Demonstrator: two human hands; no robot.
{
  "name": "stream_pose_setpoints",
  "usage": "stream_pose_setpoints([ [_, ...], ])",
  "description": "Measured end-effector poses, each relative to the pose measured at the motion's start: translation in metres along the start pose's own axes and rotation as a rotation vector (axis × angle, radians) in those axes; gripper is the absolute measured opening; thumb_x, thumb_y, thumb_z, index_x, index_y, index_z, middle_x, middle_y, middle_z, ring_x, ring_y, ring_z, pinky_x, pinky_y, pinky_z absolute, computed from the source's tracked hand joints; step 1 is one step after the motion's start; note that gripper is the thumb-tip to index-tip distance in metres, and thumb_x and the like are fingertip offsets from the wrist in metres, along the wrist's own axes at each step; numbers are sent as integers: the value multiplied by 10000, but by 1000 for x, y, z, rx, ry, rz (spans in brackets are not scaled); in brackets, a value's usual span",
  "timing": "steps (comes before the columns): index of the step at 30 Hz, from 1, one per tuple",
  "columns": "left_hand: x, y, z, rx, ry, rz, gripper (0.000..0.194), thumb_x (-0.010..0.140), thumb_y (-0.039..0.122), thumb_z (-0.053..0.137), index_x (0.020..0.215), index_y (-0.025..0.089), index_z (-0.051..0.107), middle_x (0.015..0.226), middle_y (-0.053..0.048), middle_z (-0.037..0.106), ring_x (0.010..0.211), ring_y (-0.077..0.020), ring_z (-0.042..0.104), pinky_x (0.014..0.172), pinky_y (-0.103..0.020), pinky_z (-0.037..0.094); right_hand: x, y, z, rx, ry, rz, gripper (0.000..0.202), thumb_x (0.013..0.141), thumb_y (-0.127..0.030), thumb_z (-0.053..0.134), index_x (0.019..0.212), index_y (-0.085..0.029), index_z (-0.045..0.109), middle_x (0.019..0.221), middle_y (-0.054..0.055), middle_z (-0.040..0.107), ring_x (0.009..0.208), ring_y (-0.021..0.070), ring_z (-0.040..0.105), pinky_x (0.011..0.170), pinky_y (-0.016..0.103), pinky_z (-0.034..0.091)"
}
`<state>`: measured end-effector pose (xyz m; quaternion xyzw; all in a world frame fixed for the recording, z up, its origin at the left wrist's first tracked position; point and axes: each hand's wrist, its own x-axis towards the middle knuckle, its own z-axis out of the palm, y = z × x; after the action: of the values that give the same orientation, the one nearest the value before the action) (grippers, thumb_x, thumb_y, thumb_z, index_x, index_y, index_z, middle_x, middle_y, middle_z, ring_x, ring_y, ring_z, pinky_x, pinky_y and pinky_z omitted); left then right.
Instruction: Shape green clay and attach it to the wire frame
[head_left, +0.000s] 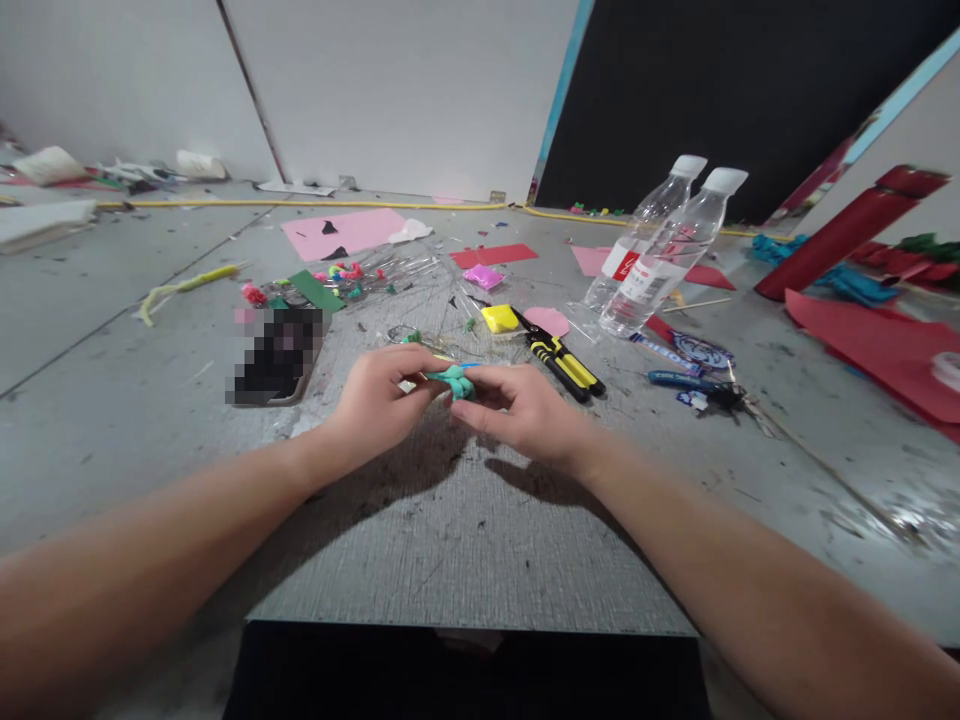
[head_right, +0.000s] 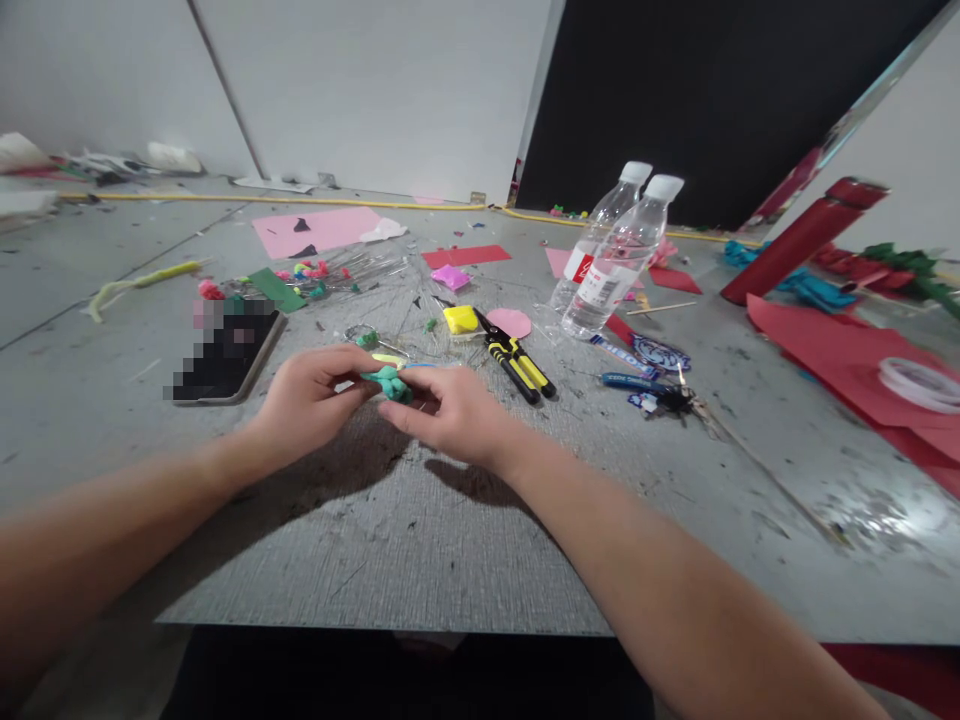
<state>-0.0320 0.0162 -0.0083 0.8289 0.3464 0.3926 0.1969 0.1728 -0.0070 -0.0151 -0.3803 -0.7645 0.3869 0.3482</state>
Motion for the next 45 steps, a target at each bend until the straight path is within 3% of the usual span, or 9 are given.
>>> stream_pose_setpoints([
  [4,-1,2,-2,55,-17,51,295,857,96,566,965,222,810,955,-64,817,884,-216,755,814,-338,575,1,1,5,22,67,68,317,916,-483,657,815,-182,649,683,22,668,602,168,611,574,305,454],
  [10,-6,4,2,62,-76,129,410,896,158,562,1265,218,732,1147,-98,804,1025,-261,774,903,-385,613,5,9,0,195,132,158,141,946,-300,593,865,-190,630,715,25,693,594,179,696,565,311,571],
  [13,-6,-1,4,-7,-46,86,461,951,202,553,1407,211,619,1164,-105,800,1051,-249,773,880,-370,633,7,12,-1,263,128,139,105,930,-227,579,933,-192,678,757,21,709,638,182,719,625,333,612],
  [19,-2,-8,5,-126,57,-24,355,893,289,714,1219,148,700,1102,-139,777,894,-203,774,763,-304,659,6,7,3,488,66,102,263,825,-161,650,1050,-239,763,1033,23,773,909,196,738,922,418,617],
  [23,-3,-5,5,-102,10,-31,351,880,291,718,1199,145,715,1106,-137,778,911,-208,766,773,-310,653,4,4,6,686,15,102,174,845,-309,723,992,-244,789,1070,33,767,1024,216,712,972,440,600],
  [27,-3,-3,6,-89,-41,-41,272,898,284,683,1124,150,753,921,-96,801,781,-193,759,704,-306,642,5,6,9,604,31,103,240,855,-458,780,905,-224,787,973,36,765,901,192,718,871,412,648],
  [33,-3,-2,8,-288,-88,-84,434,864,215,674,1293,153,693,1177,-147,773,965,-229,781,822,-339,665,10,9,1,588,179,152,298,819,-400,817,1020,-196,734,875,21,765,708,158,730,723,365,675],
  [40,-5,8,10,-360,-61,-185,338,855,311,738,1153,154,731,1090,-121,782,932,-221,765,821,-348,652,6,-1,0,423,217,176,289,821,-422,795,916,-189,652,594,-31,656,501,153,662,443,262,552],
  [45,-8,16,11,-170,-43,-323,217,865,380,708,893,176,776,853,-65,799,760,-205,735,662,-304,584,1,-3,3,155,153,111,169,933,-314,607,978,-182,702,757,18,712,643,164,702,578,289,576],
])
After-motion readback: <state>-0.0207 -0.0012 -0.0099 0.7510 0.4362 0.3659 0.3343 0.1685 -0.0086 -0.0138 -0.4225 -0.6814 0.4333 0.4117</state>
